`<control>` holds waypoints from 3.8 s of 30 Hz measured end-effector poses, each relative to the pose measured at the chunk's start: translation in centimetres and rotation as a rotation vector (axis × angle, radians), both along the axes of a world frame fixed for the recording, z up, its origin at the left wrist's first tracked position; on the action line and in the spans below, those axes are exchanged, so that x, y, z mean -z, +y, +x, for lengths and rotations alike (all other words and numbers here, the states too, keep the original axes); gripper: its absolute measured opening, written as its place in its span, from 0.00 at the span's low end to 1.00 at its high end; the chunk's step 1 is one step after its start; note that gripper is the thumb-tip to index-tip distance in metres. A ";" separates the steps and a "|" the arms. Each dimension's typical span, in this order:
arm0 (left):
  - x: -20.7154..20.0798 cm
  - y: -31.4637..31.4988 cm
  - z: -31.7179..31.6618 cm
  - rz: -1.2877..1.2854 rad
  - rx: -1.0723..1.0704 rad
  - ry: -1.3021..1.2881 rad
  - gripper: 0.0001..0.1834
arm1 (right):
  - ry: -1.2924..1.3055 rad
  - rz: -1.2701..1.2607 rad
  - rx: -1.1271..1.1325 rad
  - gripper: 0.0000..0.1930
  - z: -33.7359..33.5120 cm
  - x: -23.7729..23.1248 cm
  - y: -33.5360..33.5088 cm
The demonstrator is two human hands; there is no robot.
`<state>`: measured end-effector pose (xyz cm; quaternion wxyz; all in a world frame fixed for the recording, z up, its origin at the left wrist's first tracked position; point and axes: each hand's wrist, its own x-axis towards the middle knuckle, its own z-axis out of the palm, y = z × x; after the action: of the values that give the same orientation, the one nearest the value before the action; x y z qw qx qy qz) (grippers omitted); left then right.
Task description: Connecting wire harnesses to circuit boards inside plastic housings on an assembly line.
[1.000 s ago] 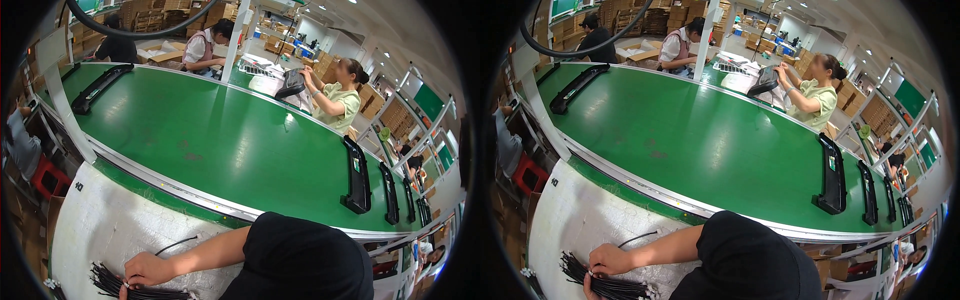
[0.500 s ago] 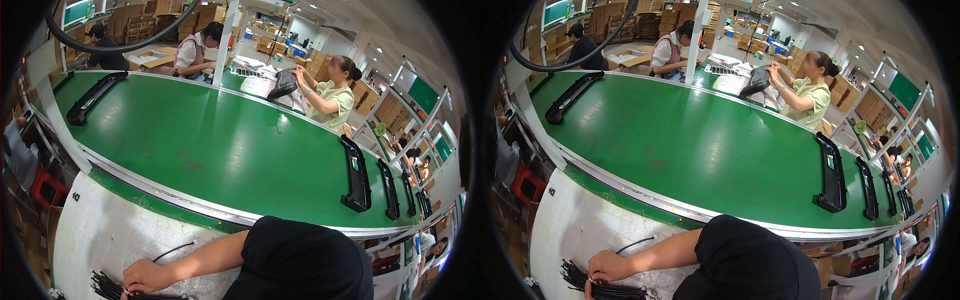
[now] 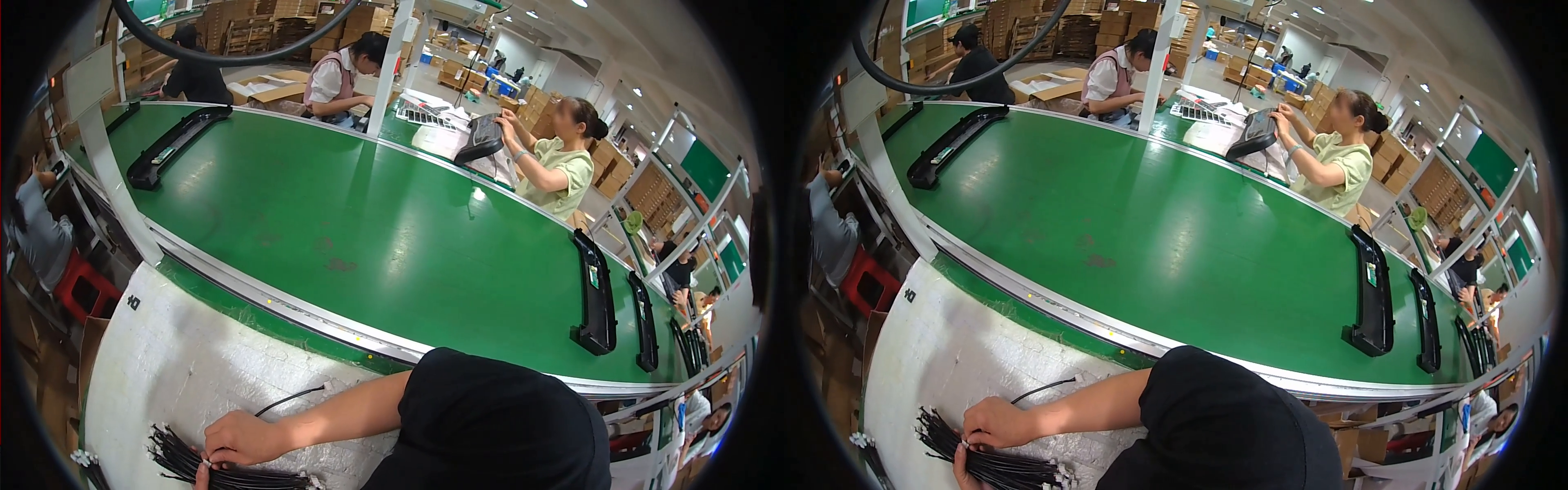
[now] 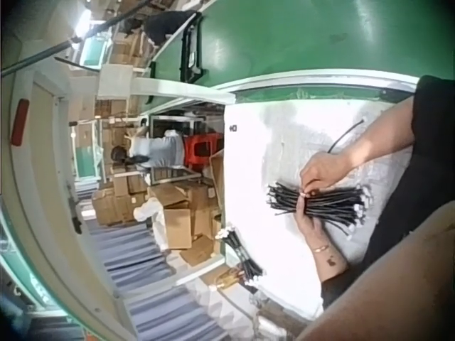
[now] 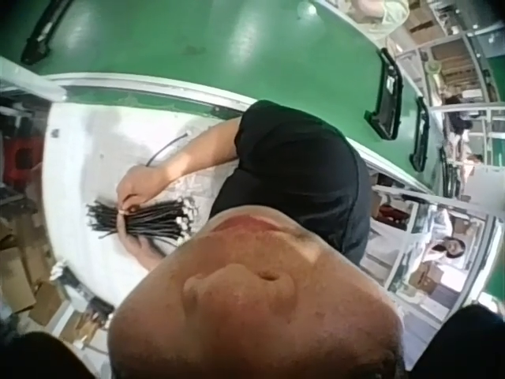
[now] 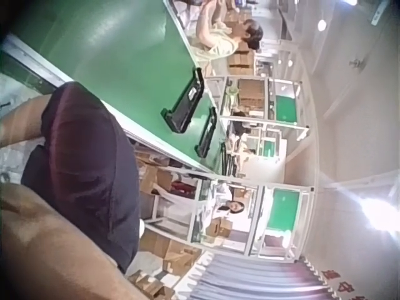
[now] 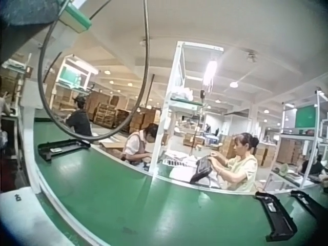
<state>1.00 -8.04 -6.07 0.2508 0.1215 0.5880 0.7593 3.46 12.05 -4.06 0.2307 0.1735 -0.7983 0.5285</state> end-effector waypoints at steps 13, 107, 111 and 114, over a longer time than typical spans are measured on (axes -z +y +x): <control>-0.8 0.8 -0.7 -0.083 0.104 0.172 0.43 | 0.018 0.001 0.003 0.05 0.1 0.1 -0.1; -17.5 -2.1 6.6 0.896 0.046 -0.192 0.16 | -0.216 1.023 -0.317 0.09 10.4 -16.0 7.5; -17.2 -0.9 7.0 0.640 -0.028 -0.281 0.16 | -0.047 1.017 -0.358 0.11 7.9 -14.1 3.8; -15.5 0.0 6.0 0.597 -0.034 -0.372 0.12 | 0.300 0.915 -0.125 0.09 6.1 -15.7 1.8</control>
<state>7.03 -8.06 9.47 0.2943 0.0391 0.2863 0.9110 9.53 13.88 11.64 0.2108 0.3791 -0.8948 0.1054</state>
